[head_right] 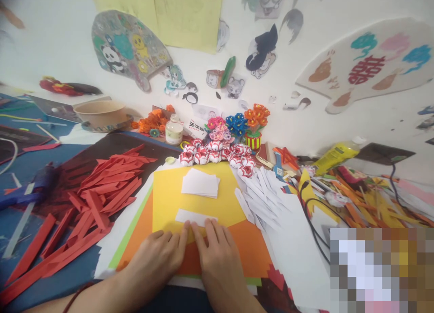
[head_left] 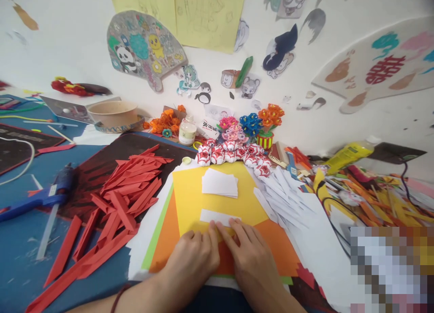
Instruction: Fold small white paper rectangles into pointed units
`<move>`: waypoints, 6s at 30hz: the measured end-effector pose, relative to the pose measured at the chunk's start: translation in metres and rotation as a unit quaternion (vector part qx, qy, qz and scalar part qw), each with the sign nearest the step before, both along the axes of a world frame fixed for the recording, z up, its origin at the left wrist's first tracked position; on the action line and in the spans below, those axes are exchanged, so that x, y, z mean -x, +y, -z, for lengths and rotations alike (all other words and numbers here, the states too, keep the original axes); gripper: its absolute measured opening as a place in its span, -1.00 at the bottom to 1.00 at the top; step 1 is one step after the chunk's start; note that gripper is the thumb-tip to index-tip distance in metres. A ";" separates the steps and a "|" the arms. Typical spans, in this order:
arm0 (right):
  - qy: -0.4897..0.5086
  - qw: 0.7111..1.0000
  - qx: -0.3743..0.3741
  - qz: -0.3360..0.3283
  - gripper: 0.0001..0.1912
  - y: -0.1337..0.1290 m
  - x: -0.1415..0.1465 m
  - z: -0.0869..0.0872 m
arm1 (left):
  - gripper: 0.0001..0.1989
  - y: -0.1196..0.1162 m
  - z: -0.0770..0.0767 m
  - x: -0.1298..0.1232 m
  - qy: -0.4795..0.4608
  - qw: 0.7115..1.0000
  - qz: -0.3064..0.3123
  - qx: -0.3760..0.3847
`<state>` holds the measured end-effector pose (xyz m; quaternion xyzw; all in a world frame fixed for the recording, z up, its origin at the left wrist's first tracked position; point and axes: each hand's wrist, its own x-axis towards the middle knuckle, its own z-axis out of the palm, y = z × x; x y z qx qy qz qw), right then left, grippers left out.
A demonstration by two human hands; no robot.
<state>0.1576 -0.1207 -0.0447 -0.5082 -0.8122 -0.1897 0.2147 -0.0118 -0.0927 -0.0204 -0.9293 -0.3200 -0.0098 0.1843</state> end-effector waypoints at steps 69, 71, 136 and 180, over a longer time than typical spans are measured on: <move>0.529 0.800 0.284 -0.016 -0.64 0.033 -0.038 -0.033 | -0.75 0.061 -0.019 -0.003 -0.375 0.899 -0.045 0.222; 0.517 0.779 0.346 -0.073 -0.65 0.035 -0.033 -0.044 | -0.75 0.066 -0.022 -0.005 -0.457 0.822 -0.045 0.336; 0.588 0.750 0.302 0.029 -0.65 0.038 0.008 -0.010 | -0.80 0.063 -0.015 -0.006 -0.471 0.859 0.048 0.192; 0.604 0.726 0.328 -0.012 -0.61 0.033 0.009 -0.017 | -0.74 0.075 -0.009 -0.005 -0.556 0.618 -0.083 0.549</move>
